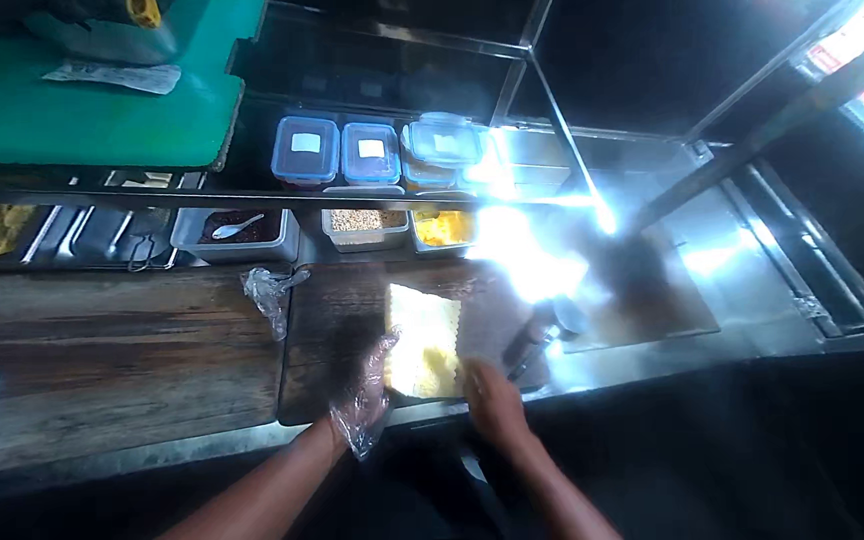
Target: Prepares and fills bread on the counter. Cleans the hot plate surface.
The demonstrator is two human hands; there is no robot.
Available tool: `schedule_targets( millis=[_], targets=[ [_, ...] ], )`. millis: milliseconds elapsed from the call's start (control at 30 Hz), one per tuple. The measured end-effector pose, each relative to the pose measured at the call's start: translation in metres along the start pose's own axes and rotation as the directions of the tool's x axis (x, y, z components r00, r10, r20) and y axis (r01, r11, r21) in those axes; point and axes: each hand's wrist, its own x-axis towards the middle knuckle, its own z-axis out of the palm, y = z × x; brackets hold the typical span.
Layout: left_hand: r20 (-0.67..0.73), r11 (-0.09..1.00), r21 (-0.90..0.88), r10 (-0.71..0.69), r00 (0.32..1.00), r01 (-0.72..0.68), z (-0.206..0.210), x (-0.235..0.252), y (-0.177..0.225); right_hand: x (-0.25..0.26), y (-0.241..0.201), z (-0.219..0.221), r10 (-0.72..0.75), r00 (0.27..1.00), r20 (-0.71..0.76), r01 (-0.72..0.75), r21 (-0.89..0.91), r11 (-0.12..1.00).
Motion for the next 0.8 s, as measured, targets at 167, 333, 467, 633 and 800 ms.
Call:
schedule_targets(
  millis=[167,333,467,633,800],
  targets=[
    [-0.022,0.992,0.106,0.074,0.997,-0.072,0.008,-0.005,-0.004,-0.031,0.018,0.012,-0.205,0.976,0.066,0.211,-0.106,0.972],
    [-0.071,0.966,0.231,0.132,0.989,-0.113,0.016,-0.013,-0.014,-0.003,0.027,-0.006,-0.075,0.994,0.080,0.070,0.056,0.996],
    [-0.102,0.951,0.266,0.189,0.977,-0.157,0.018,-0.014,-0.021,-0.008,0.043,0.002,-0.219,0.971,0.100,0.232,-0.148,0.961],
    [-0.119,0.958,0.247,0.181,0.976,-0.147,0.035,-0.027,-0.019,-0.016,0.039,-0.012,-0.259,0.965,0.039,0.261,-0.062,0.963],
    [-0.094,0.962,0.212,0.194,0.976,-0.171,0.026,-0.024,-0.020,-0.006,0.037,0.003,-0.252,0.955,0.155,0.261,-0.044,0.964]
  ],
)
